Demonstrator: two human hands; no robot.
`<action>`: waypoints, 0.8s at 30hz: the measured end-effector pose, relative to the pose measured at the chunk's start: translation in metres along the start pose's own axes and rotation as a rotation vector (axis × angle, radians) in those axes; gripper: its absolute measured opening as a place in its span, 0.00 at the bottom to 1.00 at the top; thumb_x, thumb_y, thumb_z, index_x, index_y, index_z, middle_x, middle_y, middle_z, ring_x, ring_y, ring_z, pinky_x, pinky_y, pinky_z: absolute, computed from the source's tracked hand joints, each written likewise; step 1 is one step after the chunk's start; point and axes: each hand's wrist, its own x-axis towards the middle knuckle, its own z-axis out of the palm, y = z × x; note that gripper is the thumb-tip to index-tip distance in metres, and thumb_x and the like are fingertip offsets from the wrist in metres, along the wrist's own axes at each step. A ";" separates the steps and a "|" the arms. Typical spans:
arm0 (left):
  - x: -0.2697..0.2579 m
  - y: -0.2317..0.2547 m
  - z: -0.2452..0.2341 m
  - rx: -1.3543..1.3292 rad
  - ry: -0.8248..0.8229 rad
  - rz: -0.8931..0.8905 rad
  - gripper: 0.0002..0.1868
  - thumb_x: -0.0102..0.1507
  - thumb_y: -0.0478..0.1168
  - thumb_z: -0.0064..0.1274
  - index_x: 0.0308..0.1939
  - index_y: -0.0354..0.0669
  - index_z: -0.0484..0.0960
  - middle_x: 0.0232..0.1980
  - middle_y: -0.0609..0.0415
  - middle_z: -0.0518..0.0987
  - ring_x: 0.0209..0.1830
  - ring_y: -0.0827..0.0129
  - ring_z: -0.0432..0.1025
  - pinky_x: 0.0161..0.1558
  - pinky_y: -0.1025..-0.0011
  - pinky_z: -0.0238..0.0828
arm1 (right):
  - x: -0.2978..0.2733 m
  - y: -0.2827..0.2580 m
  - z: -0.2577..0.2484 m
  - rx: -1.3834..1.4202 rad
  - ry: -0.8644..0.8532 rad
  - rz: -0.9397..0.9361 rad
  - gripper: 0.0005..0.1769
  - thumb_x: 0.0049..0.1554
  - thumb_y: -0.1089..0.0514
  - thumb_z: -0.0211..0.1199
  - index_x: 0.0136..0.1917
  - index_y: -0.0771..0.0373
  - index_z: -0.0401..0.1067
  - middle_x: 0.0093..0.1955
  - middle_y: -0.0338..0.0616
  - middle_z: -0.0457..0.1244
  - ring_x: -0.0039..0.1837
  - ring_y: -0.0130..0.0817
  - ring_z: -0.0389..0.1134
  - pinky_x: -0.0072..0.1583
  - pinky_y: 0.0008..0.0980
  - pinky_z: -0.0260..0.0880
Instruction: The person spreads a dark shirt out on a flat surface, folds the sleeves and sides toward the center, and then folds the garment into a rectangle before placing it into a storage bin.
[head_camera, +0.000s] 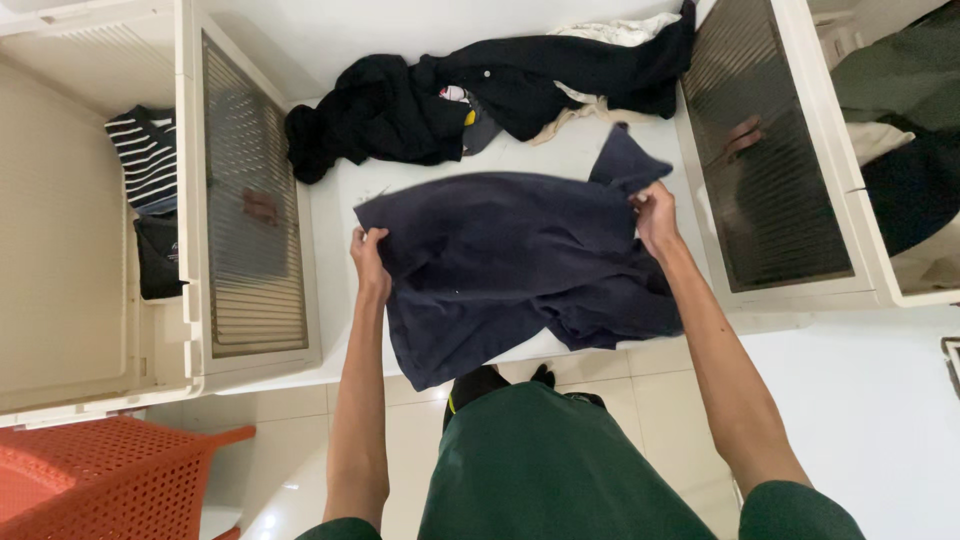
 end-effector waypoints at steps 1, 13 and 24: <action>-0.008 -0.004 -0.003 0.050 0.036 -0.122 0.16 0.62 0.39 0.59 0.50 0.37 0.76 0.48 0.51 0.79 0.46 0.70 0.73 0.52 0.72 0.71 | -0.010 0.008 -0.007 0.028 -0.022 0.107 0.16 0.61 0.48 0.57 0.42 0.62 0.68 0.43 0.43 0.63 0.49 0.35 0.63 0.55 0.33 0.62; -0.085 -0.024 -0.024 0.186 -0.041 -0.226 0.14 0.66 0.44 0.57 0.50 0.36 0.83 0.45 0.57 0.83 0.45 0.74 0.74 0.51 0.74 0.71 | -0.040 0.009 0.004 -0.479 0.003 0.385 0.20 0.61 0.48 0.59 0.56 0.67 0.72 0.49 0.45 0.67 0.47 0.32 0.70 0.49 0.32 0.74; -0.015 0.039 -0.011 0.183 -0.017 0.122 0.11 0.69 0.42 0.51 0.49 0.39 0.81 0.44 0.65 0.80 0.44 0.83 0.69 0.49 0.81 0.65 | 0.034 -0.102 0.032 -0.345 0.407 -0.108 0.21 0.63 0.50 0.70 0.33 0.61 0.69 0.27 0.37 0.60 0.25 0.26 0.61 0.29 0.29 0.56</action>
